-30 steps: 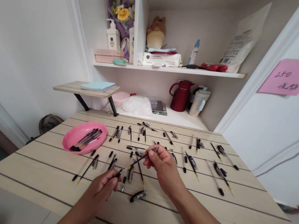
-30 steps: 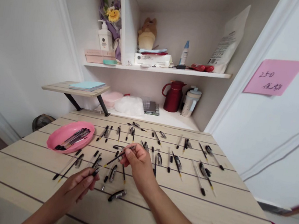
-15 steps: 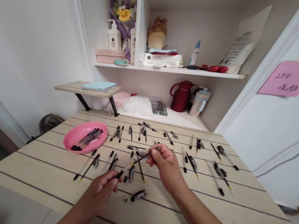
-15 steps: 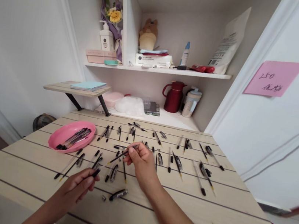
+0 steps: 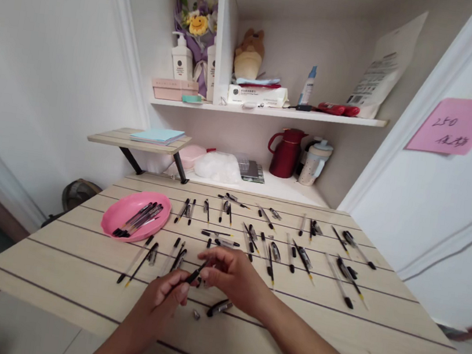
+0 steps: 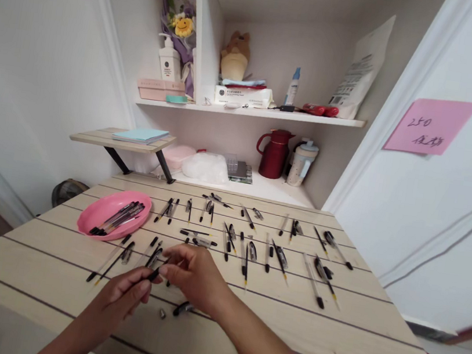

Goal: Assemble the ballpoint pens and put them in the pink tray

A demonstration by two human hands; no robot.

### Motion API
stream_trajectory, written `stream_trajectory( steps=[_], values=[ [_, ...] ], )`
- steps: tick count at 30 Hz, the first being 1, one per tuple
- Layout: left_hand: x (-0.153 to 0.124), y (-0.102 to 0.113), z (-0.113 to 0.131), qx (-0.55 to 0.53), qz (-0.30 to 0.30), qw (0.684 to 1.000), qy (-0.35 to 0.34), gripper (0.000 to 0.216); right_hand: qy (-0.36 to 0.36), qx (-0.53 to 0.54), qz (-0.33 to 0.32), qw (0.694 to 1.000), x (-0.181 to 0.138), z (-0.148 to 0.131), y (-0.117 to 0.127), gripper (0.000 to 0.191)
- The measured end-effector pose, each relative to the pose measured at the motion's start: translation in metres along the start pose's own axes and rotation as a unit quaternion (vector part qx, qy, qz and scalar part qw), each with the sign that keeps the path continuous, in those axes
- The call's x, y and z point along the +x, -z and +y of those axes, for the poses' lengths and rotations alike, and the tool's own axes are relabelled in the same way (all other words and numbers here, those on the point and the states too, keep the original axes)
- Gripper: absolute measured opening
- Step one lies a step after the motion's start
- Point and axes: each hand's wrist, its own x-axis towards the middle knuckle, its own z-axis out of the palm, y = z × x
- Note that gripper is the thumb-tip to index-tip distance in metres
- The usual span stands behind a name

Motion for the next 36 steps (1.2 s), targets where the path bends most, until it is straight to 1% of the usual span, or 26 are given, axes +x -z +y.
stream_trajectory(
  steps=[2, 4, 5, 6, 7, 9, 10, 11, 12, 13, 15, 17, 20, 21, 22, 24, 26, 27, 30, 33, 36],
  values=[
    [0.000, 0.001, 0.000, -0.019, 0.001, 1.000, 0.011, 0.037, -0.007, -0.051, 0.013, 0.999, 0.000, 0.005, -0.004, 0.019],
    [0.000, 0.003, -0.002, -0.040, 0.009, 0.999, 0.019, 0.041, 0.001, -0.170, 0.024, 0.985, -0.003, 0.009, -0.009, 0.016],
    [0.001, 0.004, -0.003, -0.049, 0.014, 0.998, 0.023, 0.042, 0.008, -0.248, 0.010, 0.969, -0.006, 0.011, -0.013, 0.015],
    [0.001, 0.004, -0.004, -0.056, 0.019, 0.998, 0.025, 0.043, 0.018, -0.328, -0.017, 0.944, -0.009, 0.013, -0.018, 0.013],
    [0.001, 0.004, -0.004, -0.062, 0.022, 0.998, 0.026, 0.044, 0.026, -0.402, -0.056, 0.914, -0.012, 0.015, -0.024, 0.010],
    [0.001, 0.004, -0.004, -0.071, 0.026, 0.997, 0.027, 0.046, 0.034, -0.517, -0.119, 0.847, -0.018, 0.020, -0.037, 0.014],
    [0.001, 0.004, -0.003, -0.076, 0.028, 0.996, 0.026, 0.046, 0.037, -0.555, -0.140, 0.819, -0.020, 0.023, -0.043, 0.016],
    [0.001, 0.004, -0.002, -0.081, 0.029, 0.996, 0.025, 0.046, 0.040, -0.579, -0.154, 0.799, -0.022, 0.025, -0.049, 0.017],
    [0.001, 0.003, -0.002, -0.085, 0.030, 0.996, 0.026, 0.047, 0.043, -0.594, -0.162, 0.787, -0.023, 0.027, -0.053, 0.018],
    [0.001, 0.003, -0.002, -0.089, 0.031, 0.995, 0.029, 0.047, 0.045, -0.601, -0.166, 0.780, -0.023, 0.028, -0.055, 0.020],
    [0.002, 0.003, -0.002, -0.091, 0.031, 0.995, 0.037, 0.046, 0.044, -0.602, -0.161, 0.781, -0.023, 0.029, -0.055, 0.025],
    [0.002, 0.005, -0.004, -0.089, 0.034, 0.995, 0.041, 0.046, 0.032, -0.589, -0.142, 0.795, -0.021, 0.026, -0.047, 0.028],
    [0.004, 0.008, -0.009, -0.087, 0.046, 0.995, 0.032, 0.045, -0.008, -0.547, -0.090, 0.833, -0.017, 0.020, -0.026, 0.022],
    [0.004, 0.009, -0.010, -0.088, 0.050, 0.994, 0.030, 0.045, -0.017, -0.539, -0.069, 0.840, -0.015, 0.019, -0.020, 0.021],
    [0.005, 0.010, -0.011, -0.089, 0.052, 0.994, 0.028, 0.046, -0.023, -0.535, -0.061, 0.842, -0.013, 0.018, -0.014, 0.019],
    [0.006, 0.011, -0.013, -0.090, 0.052, 0.994, 0.024, 0.046, -0.017, -0.535, -0.069, 0.842, -0.010, 0.018, -0.007, 0.017],
    [0.008, 0.012, -0.014, -0.086, 0.047, 0.995, 0.020, 0.046, 0.002, -0.542, -0.102, 0.834, -0.007, 0.019, -0.009, 0.017],
    [0.009, 0.012, -0.014, -0.084, 0.043, 0.995, 0.019, 0.046, 0.013, -0.551, -0.121, 0.826, -0.006, 0.020, -0.012, 0.017],
    [0.011, 0.011, -0.015, -0.081, 0.033, 0.996, 0.020, 0.046, 0.042, -0.592, -0.161, 0.788, -0.004, 0.023, -0.024, 0.015],
    [0.012, 0.011, -0.017, -0.074, 0.033, 0.996, 0.023, 0.046, 0.056, -0.618, -0.175, 0.764, -0.001, 0.026, -0.033, 0.014],
    [0.014, 0.011, -0.019, -0.075, 0.042, 0.996, 0.020, 0.048, 0.062, -0.623, -0.178, 0.759, -0.001, 0.028, -0.037, 0.014]
  ],
)
